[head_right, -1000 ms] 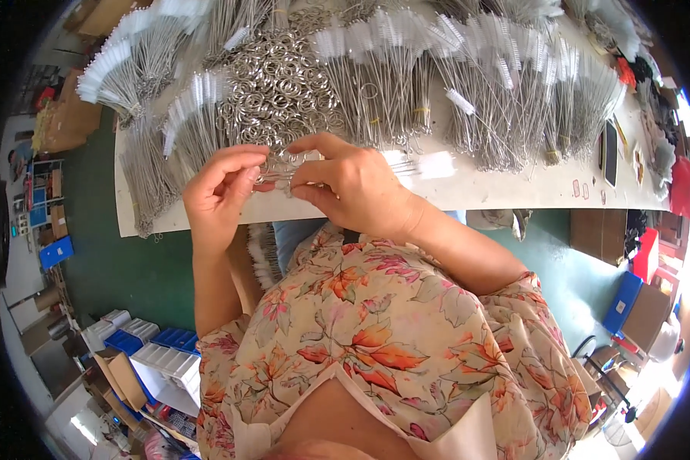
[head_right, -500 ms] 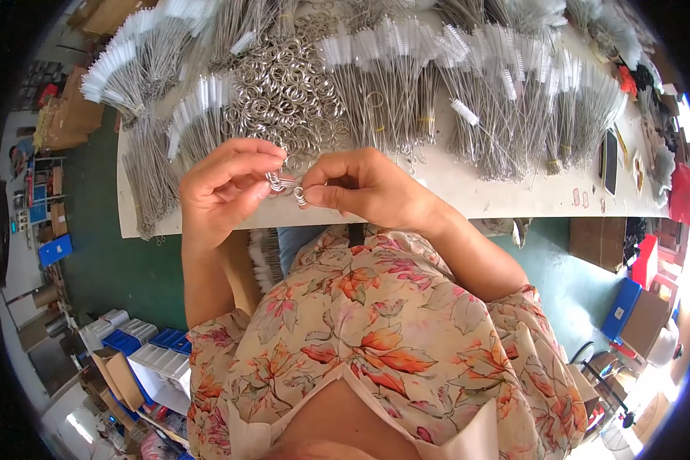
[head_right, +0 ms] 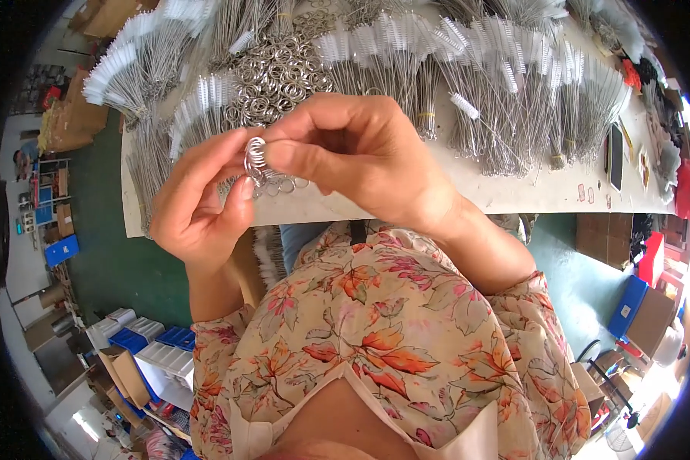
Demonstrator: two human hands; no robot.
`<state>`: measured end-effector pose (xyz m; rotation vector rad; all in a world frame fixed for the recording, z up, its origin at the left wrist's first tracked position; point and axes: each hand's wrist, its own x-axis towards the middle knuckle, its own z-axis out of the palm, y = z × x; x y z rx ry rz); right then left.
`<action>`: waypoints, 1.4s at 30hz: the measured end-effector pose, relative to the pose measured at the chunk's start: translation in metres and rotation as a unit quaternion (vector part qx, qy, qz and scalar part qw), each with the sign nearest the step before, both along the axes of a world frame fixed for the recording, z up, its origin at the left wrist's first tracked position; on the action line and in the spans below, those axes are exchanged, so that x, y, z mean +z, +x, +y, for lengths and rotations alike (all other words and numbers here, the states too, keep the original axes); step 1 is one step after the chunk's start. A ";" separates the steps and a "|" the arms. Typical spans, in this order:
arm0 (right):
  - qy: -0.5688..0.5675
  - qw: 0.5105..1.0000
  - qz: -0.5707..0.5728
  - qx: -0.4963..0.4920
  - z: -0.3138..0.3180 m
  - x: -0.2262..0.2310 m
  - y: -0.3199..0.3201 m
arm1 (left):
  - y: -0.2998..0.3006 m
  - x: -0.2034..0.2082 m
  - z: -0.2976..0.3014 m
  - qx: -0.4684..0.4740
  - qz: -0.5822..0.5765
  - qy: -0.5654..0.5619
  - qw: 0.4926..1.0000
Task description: The recorder is manually attaching small metal rings to plastic brush heads at an assembly station.
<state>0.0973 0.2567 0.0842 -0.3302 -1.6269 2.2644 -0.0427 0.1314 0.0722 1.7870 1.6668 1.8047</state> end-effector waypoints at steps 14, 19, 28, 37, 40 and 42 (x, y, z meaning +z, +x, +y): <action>0.106 0.994 0.010 -0.029 0.006 -0.003 -0.006 | -0.013 0.024 0.010 -0.037 0.056 -0.058 0.996; 0.065 0.998 0.013 -0.004 0.006 -0.003 -0.002 | -0.011 0.026 0.014 -0.047 -0.053 -0.063 0.996; 0.066 0.994 0.046 -0.072 0.003 -0.010 -0.011 | -0.012 0.021 0.019 -0.059 -0.050 -0.068 0.995; 0.029 0.999 0.011 0.022 0.019 -0.011 -0.008 | -0.011 0.017 0.022 -0.024 0.008 -0.041 0.999; 0.029 0.999 0.003 0.030 0.021 -0.013 -0.009 | -0.011 0.016 0.022 -0.011 0.016 -0.052 0.998; 0.031 0.999 -0.001 0.025 0.018 -0.014 -0.008 | -0.009 0.017 0.024 -0.015 -0.008 -0.055 0.998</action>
